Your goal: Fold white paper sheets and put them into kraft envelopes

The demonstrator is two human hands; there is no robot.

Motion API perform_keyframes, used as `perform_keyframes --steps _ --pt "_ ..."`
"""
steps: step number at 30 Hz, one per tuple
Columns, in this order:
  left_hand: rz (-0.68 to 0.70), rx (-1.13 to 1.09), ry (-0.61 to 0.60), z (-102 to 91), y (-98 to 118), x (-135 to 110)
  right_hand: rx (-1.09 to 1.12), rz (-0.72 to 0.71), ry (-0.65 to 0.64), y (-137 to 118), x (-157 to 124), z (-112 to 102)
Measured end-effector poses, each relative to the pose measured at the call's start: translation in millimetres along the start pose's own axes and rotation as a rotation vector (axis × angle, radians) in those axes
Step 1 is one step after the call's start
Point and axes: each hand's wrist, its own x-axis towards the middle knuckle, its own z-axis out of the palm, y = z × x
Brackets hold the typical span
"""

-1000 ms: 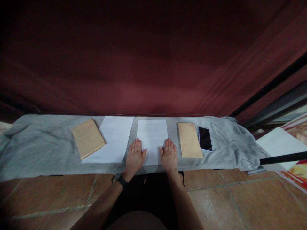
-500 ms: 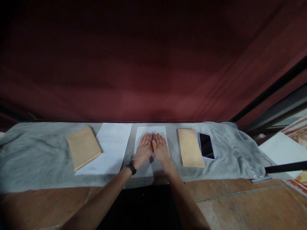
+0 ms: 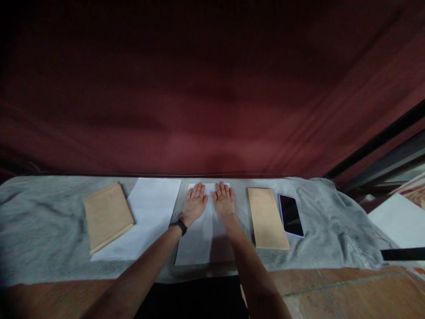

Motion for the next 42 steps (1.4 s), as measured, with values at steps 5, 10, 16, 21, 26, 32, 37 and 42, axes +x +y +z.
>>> perform_keyframes --steps 5,10,16,21,26,32,37,42 --pt "-0.088 0.030 0.024 -2.1 -11 2 -0.026 0.077 0.053 13 2 1" --pt "-0.162 0.012 0.088 -0.4 -18 -2 -0.044 0.136 0.114 23 -2 1" --pt "-0.173 -0.031 0.129 0.8 -27 -4 -0.074 0.185 0.111 29 -6 -5" --pt "-0.155 -0.057 0.157 -17.1 -26 -12 -0.029 0.189 0.131 28 -17 -20" --pt "0.028 -0.100 0.139 -22.7 8 -67 0.128 -0.048 0.112 -1 -66 -22" --pt "0.186 -0.080 0.077 -12.3 35 -136 0.034 -0.194 -0.017 -29 -126 -25" --pt "0.174 -0.038 0.106 -22.5 22 -154 -0.096 -0.145 0.025 -18 -146 -34" --pt "0.120 0.000 0.142 -27.2 10 -168 -0.164 -0.065 0.080 -3 -161 -34"
